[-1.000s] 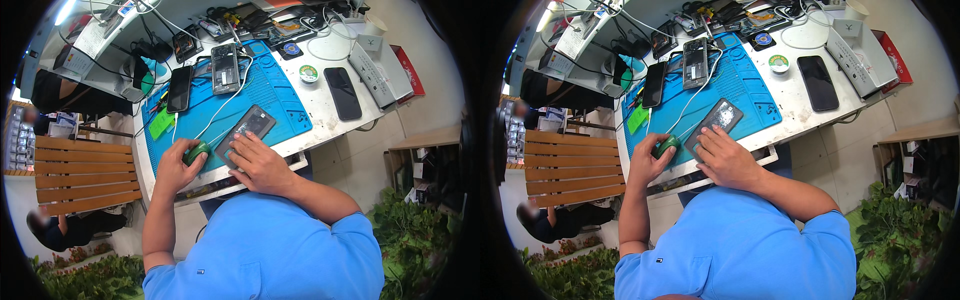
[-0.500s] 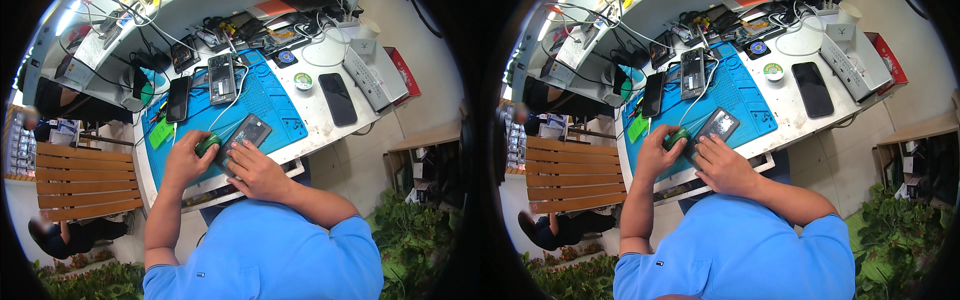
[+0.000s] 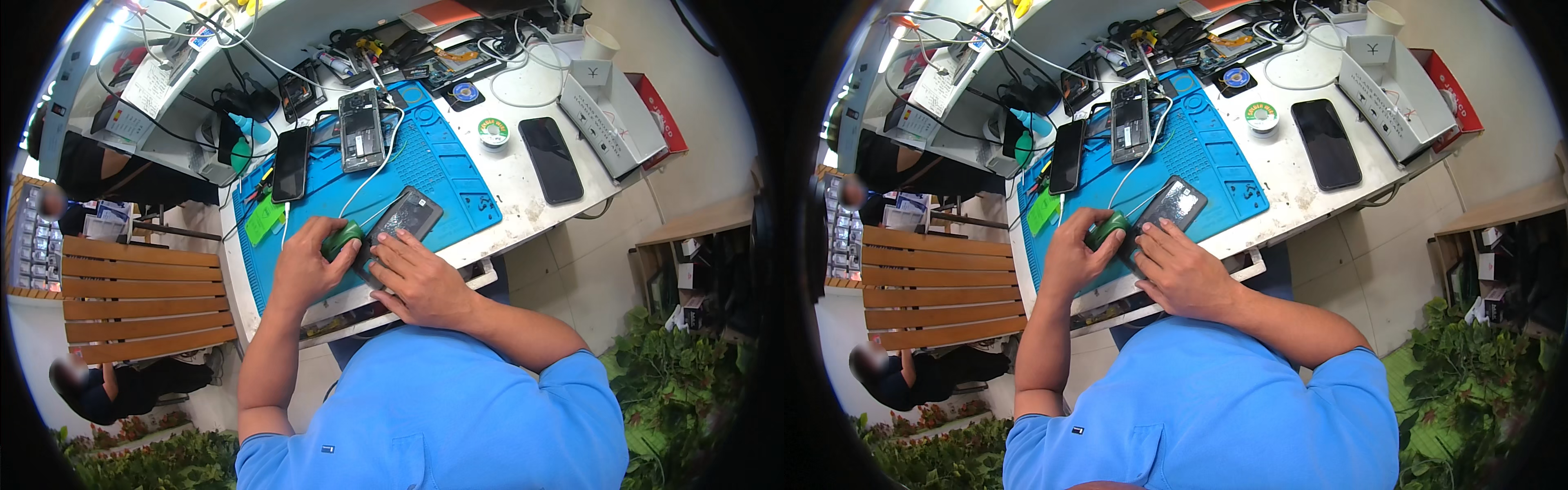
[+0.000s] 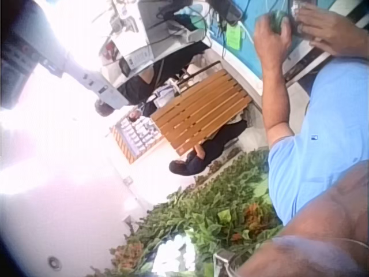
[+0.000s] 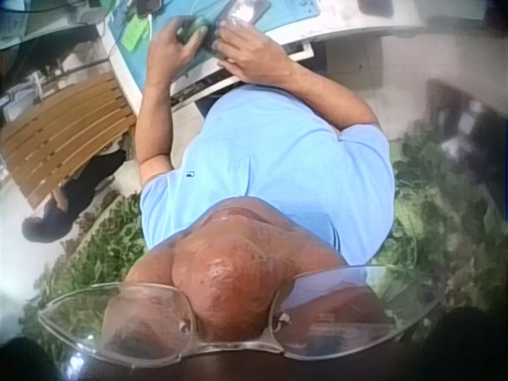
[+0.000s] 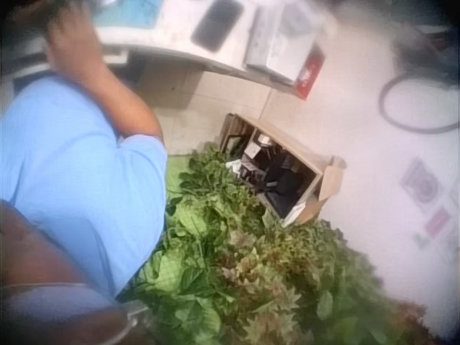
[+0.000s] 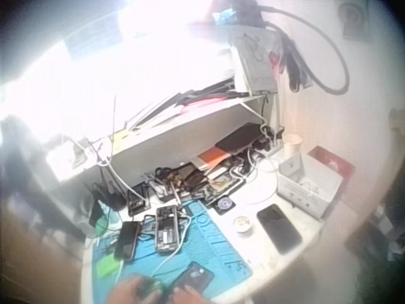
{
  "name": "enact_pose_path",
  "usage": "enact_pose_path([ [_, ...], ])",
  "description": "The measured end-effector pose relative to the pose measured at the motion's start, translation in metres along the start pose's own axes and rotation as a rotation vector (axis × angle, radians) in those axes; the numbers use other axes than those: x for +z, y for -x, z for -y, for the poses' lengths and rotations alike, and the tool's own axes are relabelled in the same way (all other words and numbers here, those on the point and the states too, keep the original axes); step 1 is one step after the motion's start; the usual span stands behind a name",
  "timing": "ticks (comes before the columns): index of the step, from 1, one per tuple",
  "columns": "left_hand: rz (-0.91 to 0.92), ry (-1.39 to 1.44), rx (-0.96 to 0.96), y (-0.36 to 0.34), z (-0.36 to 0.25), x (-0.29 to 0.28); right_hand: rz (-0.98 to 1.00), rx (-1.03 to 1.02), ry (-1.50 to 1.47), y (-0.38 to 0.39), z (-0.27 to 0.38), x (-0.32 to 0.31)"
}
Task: The person uses a green-handled screwdriver to repeatedly pry and scrape the back cover of a black smartphone. They hold the phone with one hand and apply the tool along the edges and surface of the back cover, occasionally repositioning the phone on a blue work mat.
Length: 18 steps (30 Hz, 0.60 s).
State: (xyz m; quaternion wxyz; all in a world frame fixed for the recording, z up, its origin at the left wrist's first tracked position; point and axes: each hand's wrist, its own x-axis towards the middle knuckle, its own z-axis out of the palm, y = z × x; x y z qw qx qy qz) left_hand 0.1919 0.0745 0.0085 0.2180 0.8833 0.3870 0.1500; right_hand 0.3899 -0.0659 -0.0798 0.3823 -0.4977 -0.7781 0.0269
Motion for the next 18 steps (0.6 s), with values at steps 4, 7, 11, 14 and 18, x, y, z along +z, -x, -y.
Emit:
enact_pose_path([
  [4, -0.032, -0.025, 0.055, -0.0046, 0.0028, 0.0047, 0.002, -0.003, 0.000, -0.0008, 0.0002, -0.0013],
  [7, -0.036, -0.018, 0.048, -0.0061, 0.0052, 0.0065, 0.003, -0.002, 0.000, -0.0003, 0.0000, -0.0008],
  [11, -0.054, -0.021, 0.052, -0.0052, 0.0027, 0.0085, 0.006, 0.000, 0.002, -0.0007, 0.0005, -0.0011],
  [14, -0.065, -0.003, 0.064, -0.0037, 0.0028, 0.0093, 0.005, -0.002, 0.000, -0.0006, -0.0003, -0.0010],
  [18, -0.039, -0.003, 0.052, -0.0025, 0.0030, 0.0067, 0.013, -0.001, 0.003, -0.0003, -0.0002, 0.0001],
])
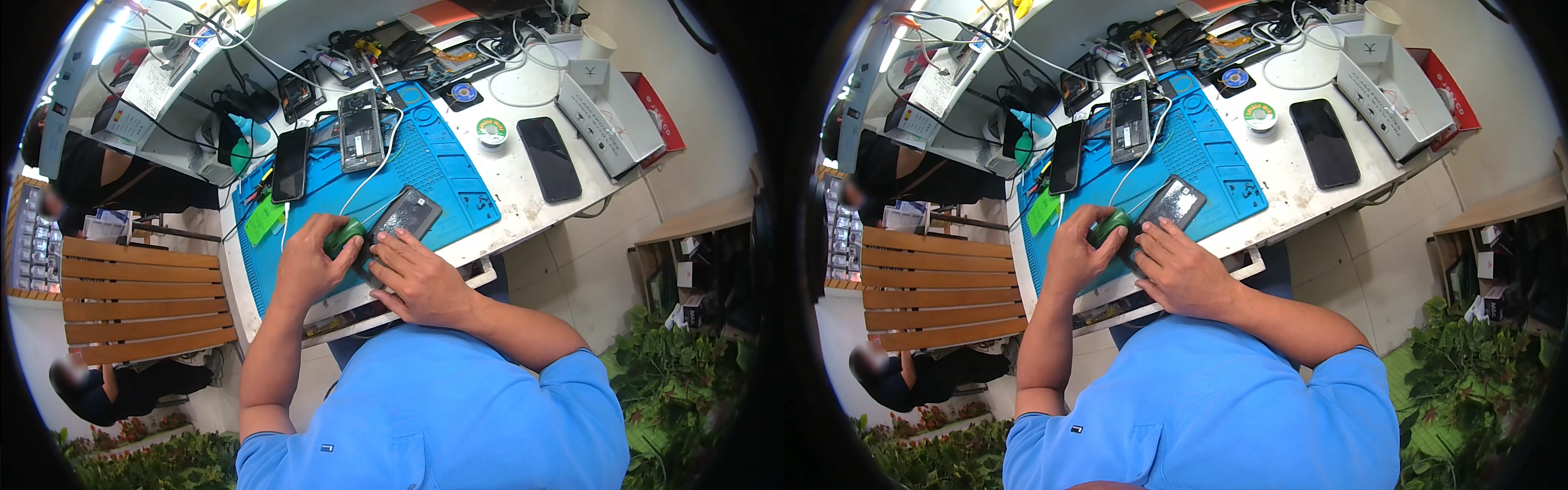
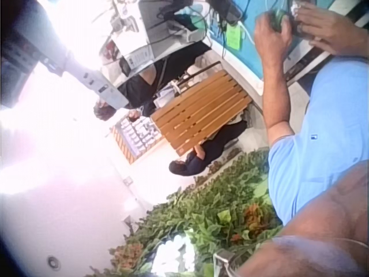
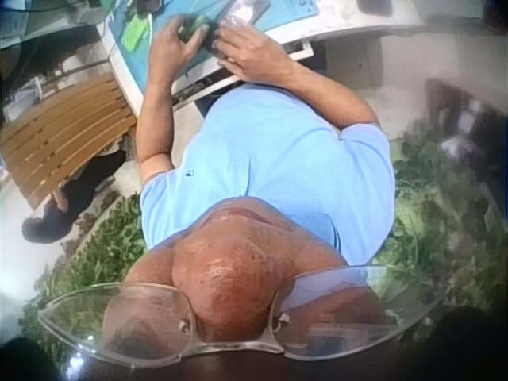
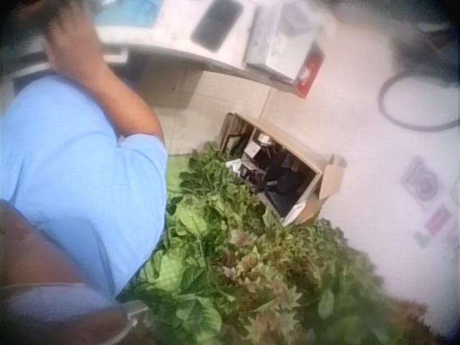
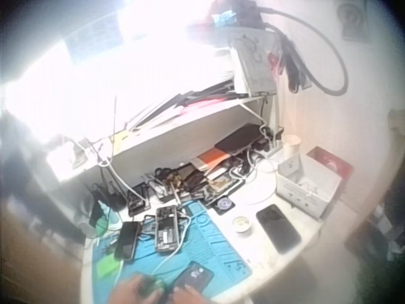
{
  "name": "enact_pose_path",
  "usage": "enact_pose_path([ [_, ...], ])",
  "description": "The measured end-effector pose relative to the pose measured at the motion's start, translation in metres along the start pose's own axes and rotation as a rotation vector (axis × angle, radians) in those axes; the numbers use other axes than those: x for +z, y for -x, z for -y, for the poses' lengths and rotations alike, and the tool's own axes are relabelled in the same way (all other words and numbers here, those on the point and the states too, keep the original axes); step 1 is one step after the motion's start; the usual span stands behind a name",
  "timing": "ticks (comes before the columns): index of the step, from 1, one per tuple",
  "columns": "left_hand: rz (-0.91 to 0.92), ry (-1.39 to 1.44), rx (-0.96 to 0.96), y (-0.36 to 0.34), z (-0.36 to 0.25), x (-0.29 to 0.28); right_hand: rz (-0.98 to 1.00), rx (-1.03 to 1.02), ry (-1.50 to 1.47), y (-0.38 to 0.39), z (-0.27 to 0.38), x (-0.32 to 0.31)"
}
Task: The person uses a green-handled screwdriver to repeatedly pry and scrape the back cover of a black smartphone. They hold the phone with one hand and apply the tool along the edges and surface of the back cover, occasionally repositioning the phone on a blue work mat.
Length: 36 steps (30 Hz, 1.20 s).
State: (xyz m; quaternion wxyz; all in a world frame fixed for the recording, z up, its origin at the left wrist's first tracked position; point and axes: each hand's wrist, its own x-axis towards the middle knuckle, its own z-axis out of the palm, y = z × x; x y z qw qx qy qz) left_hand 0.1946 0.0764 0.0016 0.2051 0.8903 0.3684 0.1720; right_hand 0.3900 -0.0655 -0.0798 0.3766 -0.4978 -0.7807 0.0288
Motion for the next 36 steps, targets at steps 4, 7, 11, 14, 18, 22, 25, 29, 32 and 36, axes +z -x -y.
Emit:
enact_pose_path([
  [4, -0.012, -0.020, -0.004, -0.0017, 0.0017, 0.0019, 0.021, 0.029, -0.009, -0.0013, 0.0023, -0.0039],
  [7, -0.013, -0.012, 0.001, -0.0032, 0.0002, 0.0031, 0.013, 0.018, -0.006, -0.0005, 0.0008, -0.0023],
  [11, 0.008, -0.019, -0.010, -0.0001, -0.0064, -0.0003, 0.010, 0.019, -0.004, 0.0001, 0.0006, -0.0009],
  [14, -0.022, -0.015, 0.002, 0.0015, -0.0030, 0.0018, 0.017, 0.030, -0.004, -0.0009, 0.0022, -0.0026],
  [18, -0.045, -0.041, 0.060, 0.0028, 0.0018, 0.0024, 0.015, 0.029, -0.017, -0.0007, 0.0020, -0.0020],
  [22, -0.014, -0.018, -0.018, 0.0005, -0.0039, -0.0005, 0.011, 0.027, 0.000, -0.0009, 0.0019, -0.0031],
  [25, -0.022, -0.016, -0.018, 0.0016, -0.0033, -0.0001, 0.009, 0.026, -0.007, -0.0009, 0.0017, -0.0023],
  [29, -0.040, -0.012, 0.009, 0.0040, -0.0011, 0.0027, 0.013, 0.028, -0.007, -0.0003, 0.0010, -0.0010],
  [32, -0.063, -0.021, 0.016, 0.0037, -0.0009, 0.0057, 0.004, 0.013, -0.006, 0.0003, 0.0006, -0.0002],
  [36, -0.020, -0.006, -0.010, 0.0005, -0.0071, 0.0022, 0.002, 0.013, -0.019, 0.0003, 0.0012, 0.0004],
])
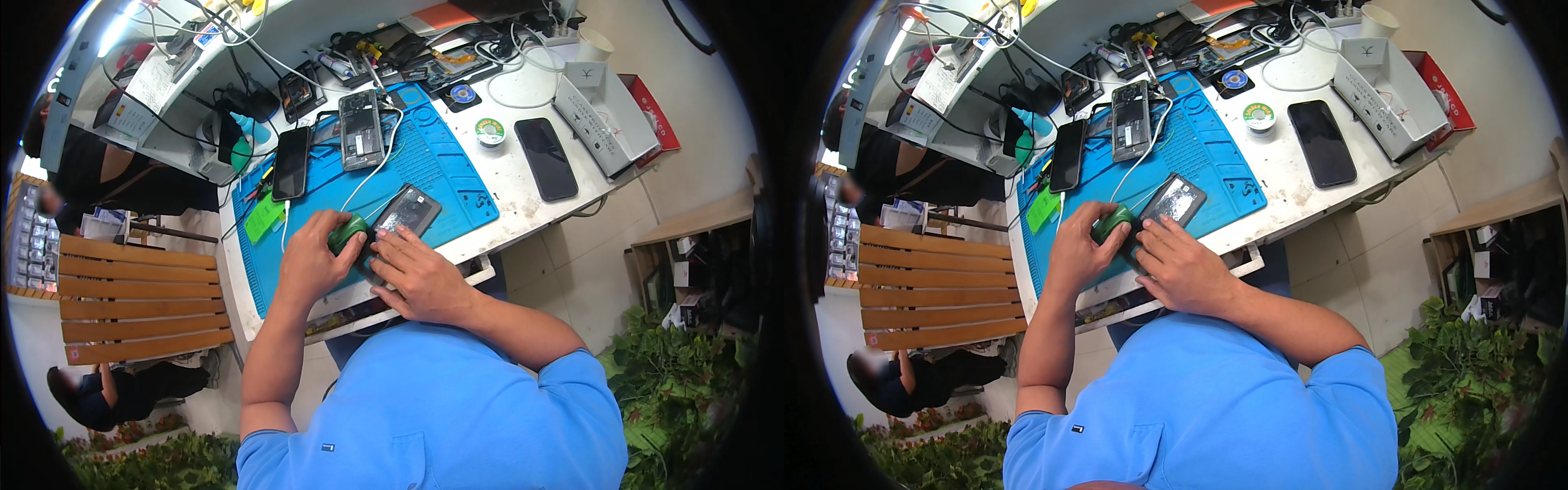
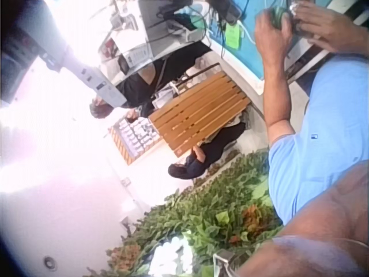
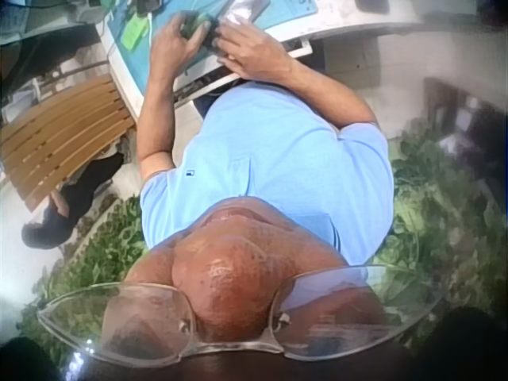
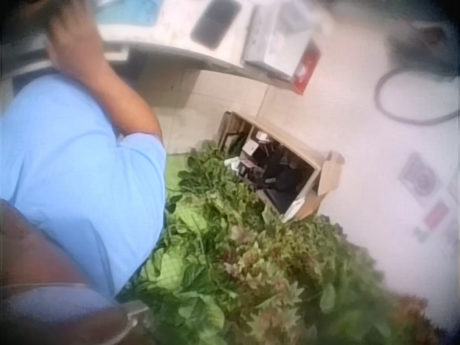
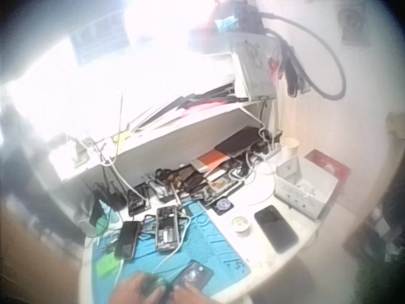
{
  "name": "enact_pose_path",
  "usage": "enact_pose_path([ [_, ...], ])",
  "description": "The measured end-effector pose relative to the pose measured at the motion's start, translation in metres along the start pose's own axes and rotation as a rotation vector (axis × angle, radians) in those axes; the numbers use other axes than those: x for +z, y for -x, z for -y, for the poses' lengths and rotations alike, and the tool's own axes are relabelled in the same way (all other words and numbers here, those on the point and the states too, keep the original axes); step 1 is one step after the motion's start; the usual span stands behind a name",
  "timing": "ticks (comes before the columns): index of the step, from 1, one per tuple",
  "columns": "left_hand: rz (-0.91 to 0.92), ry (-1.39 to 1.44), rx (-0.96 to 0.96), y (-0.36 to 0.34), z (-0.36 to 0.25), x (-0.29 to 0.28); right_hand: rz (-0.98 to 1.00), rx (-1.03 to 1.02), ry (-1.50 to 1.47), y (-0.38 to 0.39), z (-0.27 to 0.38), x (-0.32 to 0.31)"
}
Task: The person uses a green-handled screwdriver to repeatedly pry and scrape the back cover of a black smartphone. They hold the phone with one hand and apply the tool along the edges and surface of the back cover, occasionally repositioning the phone on a blue work mat.
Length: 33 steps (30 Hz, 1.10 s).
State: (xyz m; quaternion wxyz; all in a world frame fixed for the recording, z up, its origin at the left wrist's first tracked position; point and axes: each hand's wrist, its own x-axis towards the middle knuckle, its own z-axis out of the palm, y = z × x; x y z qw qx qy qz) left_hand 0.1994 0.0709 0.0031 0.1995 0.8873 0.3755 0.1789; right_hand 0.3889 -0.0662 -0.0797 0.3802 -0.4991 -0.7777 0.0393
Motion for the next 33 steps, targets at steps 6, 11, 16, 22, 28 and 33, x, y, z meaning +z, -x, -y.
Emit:
enact_pose_path([
  [6, -0.045, -0.001, 0.007, 0.003, -0.001, 0.007, -0.017, -0.007, 0.008, 0.000, 0.000, 0.000],
  [11, -0.045, -0.011, 0.009, 0.004, -0.001, 0.008, -0.008, 0.003, 0.021, -0.002, 0.001, -0.001],
  [16, -0.005, -0.001, -0.006, 0.003, -0.004, 0.002, -0.003, 0.001, 0.015, -0.001, -0.001, -0.001],
  [22, 0.034, 0.008, -0.021, 0.004, -0.004, -0.002, 0.002, 0.004, -0.002, 0.000, -0.002, 0.000],
  [28, 0.058, -0.007, -0.009, 0.002, -0.003, -0.004, 0.004, 0.004, -0.007, 0.000, -0.002, -0.001],
  [33, 0.083, 0.023, -0.061, -0.001, -0.012, -0.005, 0.005, 0.004, -0.006, -0.001, -0.001, -0.002],
])
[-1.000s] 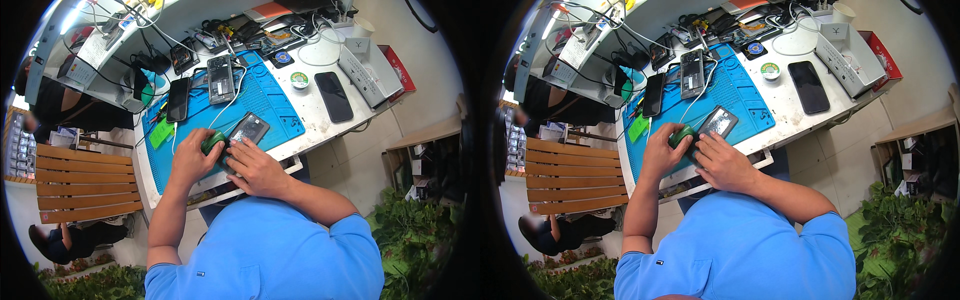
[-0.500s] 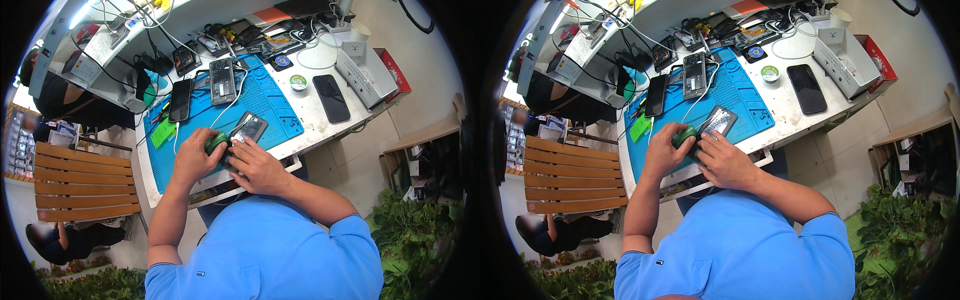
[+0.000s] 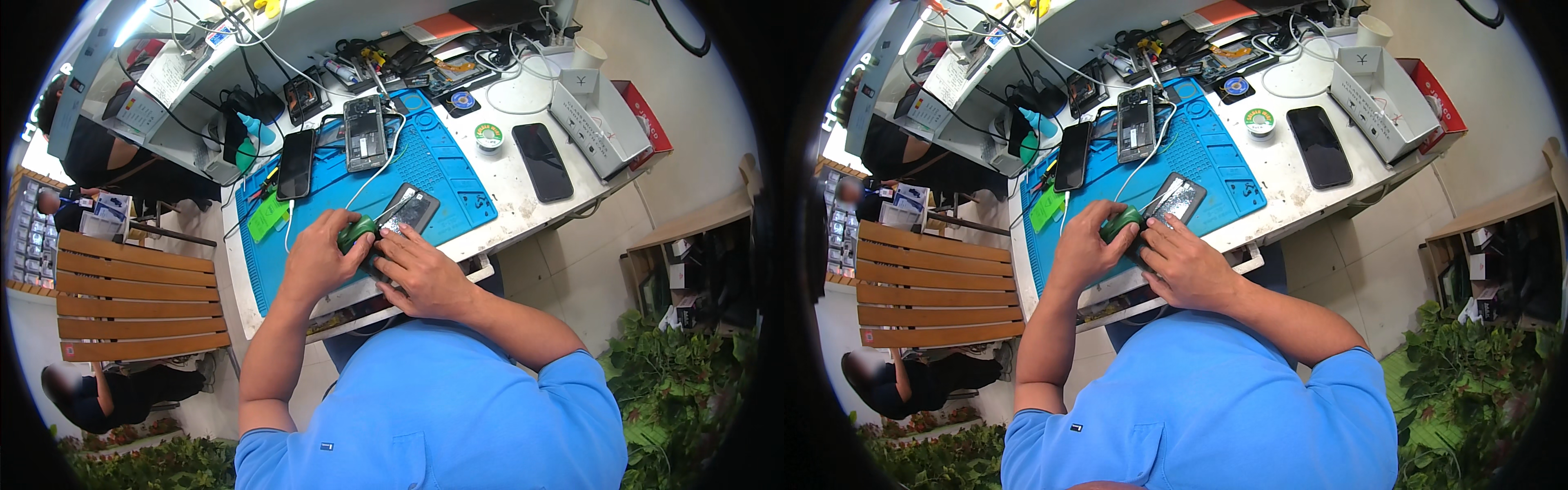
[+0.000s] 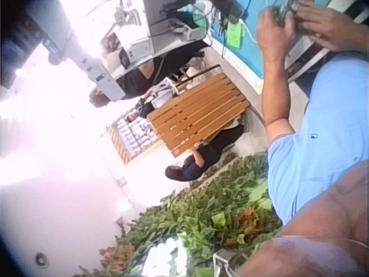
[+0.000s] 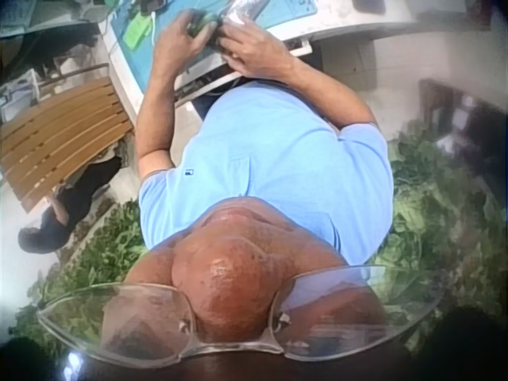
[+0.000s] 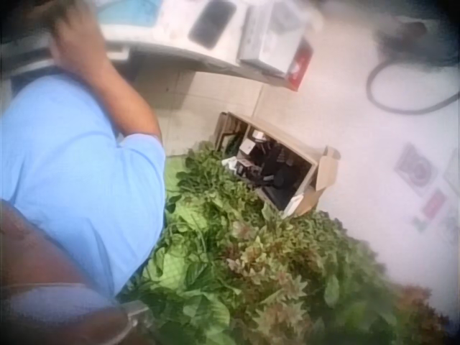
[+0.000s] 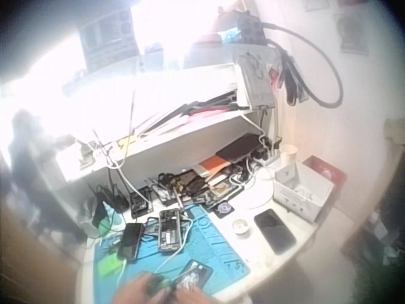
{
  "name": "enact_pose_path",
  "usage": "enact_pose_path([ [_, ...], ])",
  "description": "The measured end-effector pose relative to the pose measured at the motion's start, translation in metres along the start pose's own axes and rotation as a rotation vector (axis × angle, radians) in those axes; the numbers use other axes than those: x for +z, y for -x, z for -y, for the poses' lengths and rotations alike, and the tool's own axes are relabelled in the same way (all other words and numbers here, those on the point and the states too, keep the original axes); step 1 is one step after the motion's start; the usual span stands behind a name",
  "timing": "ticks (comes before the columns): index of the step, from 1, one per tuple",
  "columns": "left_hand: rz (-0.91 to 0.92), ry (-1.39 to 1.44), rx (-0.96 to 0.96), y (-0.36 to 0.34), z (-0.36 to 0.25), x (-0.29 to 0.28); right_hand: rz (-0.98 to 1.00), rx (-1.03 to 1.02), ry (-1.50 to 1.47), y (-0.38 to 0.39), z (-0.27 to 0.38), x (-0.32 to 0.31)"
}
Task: The person uses a green-handled screwdriver to repeatedly pry and scrape the back cover of a black smartphone. They hold the phone with one hand and apply the tool along the edges and surface of the back cover, occasionally repositioning the phone on a blue work mat.
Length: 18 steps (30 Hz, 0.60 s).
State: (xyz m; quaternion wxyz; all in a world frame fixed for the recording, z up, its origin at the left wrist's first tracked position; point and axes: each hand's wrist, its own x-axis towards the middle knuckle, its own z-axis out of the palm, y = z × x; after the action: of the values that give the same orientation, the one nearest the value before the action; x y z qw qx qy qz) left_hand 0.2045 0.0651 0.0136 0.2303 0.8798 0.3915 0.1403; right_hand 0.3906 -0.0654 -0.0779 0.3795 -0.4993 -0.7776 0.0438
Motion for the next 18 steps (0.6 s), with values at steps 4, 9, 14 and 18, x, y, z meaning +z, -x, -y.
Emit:
enact_pose_path([
  [4, -0.047, -0.021, 0.086, -0.002, 0.010, 0.003, 0.000, -0.002, -0.009, 0.000, -0.001, 0.000],
  [9, -0.064, -0.040, 0.085, -0.005, 0.008, 0.008, -0.004, 0.001, 0.006, 0.001, -0.001, 0.001],
  [14, -0.058, -0.017, 0.097, -0.008, 0.007, 0.010, -0.002, 0.006, 0.005, 0.000, 0.000, 0.001],
  [18, -0.019, 0.016, 0.094, -0.011, 0.007, 0.011, 0.004, 0.010, 0.001, 0.002, -0.001, 0.000],
])
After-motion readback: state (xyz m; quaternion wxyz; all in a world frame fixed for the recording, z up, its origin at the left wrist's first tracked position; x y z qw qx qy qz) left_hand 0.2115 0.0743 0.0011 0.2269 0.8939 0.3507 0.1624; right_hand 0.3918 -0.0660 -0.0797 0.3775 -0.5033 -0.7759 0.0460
